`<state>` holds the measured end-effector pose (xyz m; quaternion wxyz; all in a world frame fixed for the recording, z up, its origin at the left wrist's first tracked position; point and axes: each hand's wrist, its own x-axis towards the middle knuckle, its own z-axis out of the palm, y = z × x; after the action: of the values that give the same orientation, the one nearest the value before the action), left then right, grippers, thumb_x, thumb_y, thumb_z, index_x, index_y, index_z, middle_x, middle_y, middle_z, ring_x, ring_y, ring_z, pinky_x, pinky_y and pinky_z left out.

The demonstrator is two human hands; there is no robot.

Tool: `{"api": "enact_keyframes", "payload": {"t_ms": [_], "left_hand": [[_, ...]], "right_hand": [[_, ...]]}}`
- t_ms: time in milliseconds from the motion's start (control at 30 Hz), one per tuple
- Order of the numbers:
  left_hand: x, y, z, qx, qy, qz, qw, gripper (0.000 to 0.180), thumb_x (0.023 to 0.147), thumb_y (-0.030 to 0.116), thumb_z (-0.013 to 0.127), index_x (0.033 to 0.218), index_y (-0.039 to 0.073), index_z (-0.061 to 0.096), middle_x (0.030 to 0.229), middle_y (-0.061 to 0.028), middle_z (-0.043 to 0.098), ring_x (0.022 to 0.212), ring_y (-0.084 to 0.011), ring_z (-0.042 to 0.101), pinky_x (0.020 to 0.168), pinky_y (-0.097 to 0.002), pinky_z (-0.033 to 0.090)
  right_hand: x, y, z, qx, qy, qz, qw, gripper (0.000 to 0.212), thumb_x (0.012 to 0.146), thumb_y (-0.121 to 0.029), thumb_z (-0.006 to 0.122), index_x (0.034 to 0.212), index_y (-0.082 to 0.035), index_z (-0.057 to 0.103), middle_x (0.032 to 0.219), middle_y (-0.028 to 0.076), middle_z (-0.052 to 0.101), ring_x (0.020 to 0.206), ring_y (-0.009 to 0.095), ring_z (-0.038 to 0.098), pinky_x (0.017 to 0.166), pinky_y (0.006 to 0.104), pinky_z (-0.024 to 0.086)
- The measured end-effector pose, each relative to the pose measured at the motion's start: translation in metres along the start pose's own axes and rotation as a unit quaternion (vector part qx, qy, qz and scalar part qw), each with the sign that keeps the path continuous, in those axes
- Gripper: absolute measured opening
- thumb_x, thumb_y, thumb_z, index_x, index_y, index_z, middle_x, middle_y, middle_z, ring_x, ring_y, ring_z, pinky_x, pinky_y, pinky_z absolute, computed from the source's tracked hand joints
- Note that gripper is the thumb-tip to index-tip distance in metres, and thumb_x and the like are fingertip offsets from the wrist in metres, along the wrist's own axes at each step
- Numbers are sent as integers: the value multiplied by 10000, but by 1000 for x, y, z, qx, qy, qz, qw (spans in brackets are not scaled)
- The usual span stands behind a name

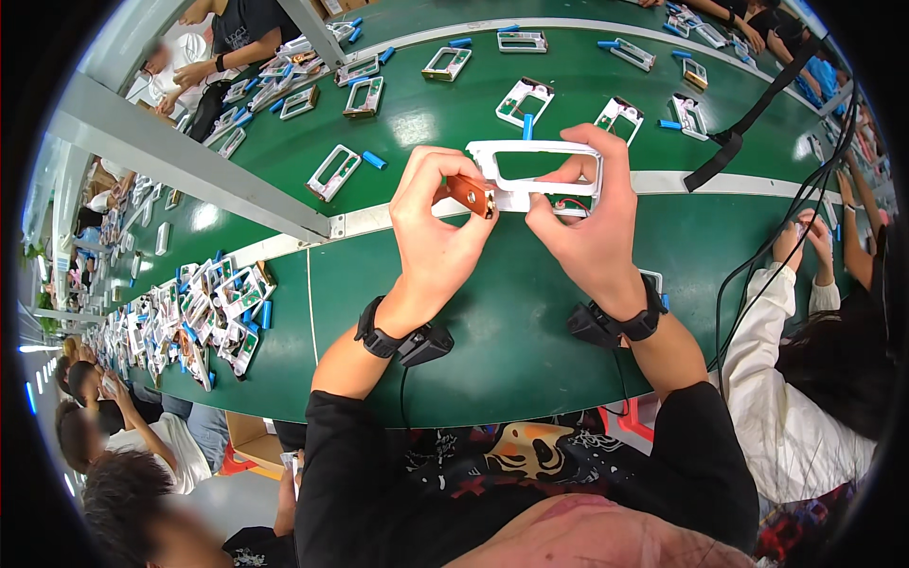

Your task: Assembling electronic components into plastic frames on a production line.

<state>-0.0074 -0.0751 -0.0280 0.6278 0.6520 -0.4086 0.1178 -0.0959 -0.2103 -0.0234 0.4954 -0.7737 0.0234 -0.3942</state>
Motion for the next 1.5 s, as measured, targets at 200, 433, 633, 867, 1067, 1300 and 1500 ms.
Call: {"api": "enact_keyframes", "payload": {"t_ms": [200, 433, 633, 867, 1067, 1300, 1500], "left_hand": [[5, -1, -3, -125, -52, -168, 977, 162, 829, -21, 609, 960, 15, 521, 919, -44, 568, 800, -115, 569, 730, -261, 486], [11, -6, -9, -151, -98, -163, 970, 157, 876, 16, 570, 1019, 16, 504, 929, -37, 586, 842, -98, 563, 760, -252, 469], [3, -5, -2, -111, -52, -160, 980, 244, 868, -13, 578, 1093, 7, 487, 889, -80, 659, 796, -121, 628, 731, -274, 505], [0, 3, 1, 33, -36, -31, 998, 389, 880, -25, 575, 1252, -12, 459, 813, -155, 687, 673, -213, 675, 661, -316, 536], [-1, 2, -3, 120, -94, -35, 988, 553, 892, -45, 544, 1408, -27, 345, 865, -191, 687, 701, -270, 688, 690, -301, 529], [-2, -3, 2, 37, -114, -30, 992, 579, 936, -27, 443, 1463, -53, 205, 1137, -249, 616, 947, -339, 654, 823, -325, 490], [3, 1, -7, -83, -178, -53, 979, 584, 949, -21, 373, 1490, -23, 151, 1346, -225, 493, 1173, -288, 541, 981, -312, 384]], "right_hand": [[-1, 1, 0, -57, 6, -56, 997, 580, 704, 51, 658, 1217, -59, 412, 723, 40, 581, 676, 91, 581, 546, 211, 464], [10, -11, -8, 27, -8, 55, 998, 590, 698, 51, 677, 1220, -57, 424, 705, 22, 566, 689, 89, 579, 570, 218, 458], [7, -9, -9, 2, -16, 44, 999, 577, 712, 24, 709, 1215, -52, 437, 695, 12, 555, 711, 87, 580, 664, 222, 431], [8, -9, -7, 12, -1, 71, 997, 564, 720, 13, 718, 1207, -41, 439, 695, 18, 567, 715, 90, 583, 681, 226, 424], [4, -6, -2, -19, 11, 59, 998, 559, 730, 6, 722, 1207, -34, 435, 700, 26, 573, 717, 95, 583, 661, 231, 436], [1, -8, 2, -27, 25, 51, 998, 559, 742, -10, 731, 1211, -28, 427, 709, 31, 577, 717, 97, 582, 654, 229, 446], [0, -6, 2, -28, 36, 39, 998, 562, 741, -2, 731, 1210, -25, 423, 716, 31, 580, 703, 97, 582, 642, 229, 449]]}}
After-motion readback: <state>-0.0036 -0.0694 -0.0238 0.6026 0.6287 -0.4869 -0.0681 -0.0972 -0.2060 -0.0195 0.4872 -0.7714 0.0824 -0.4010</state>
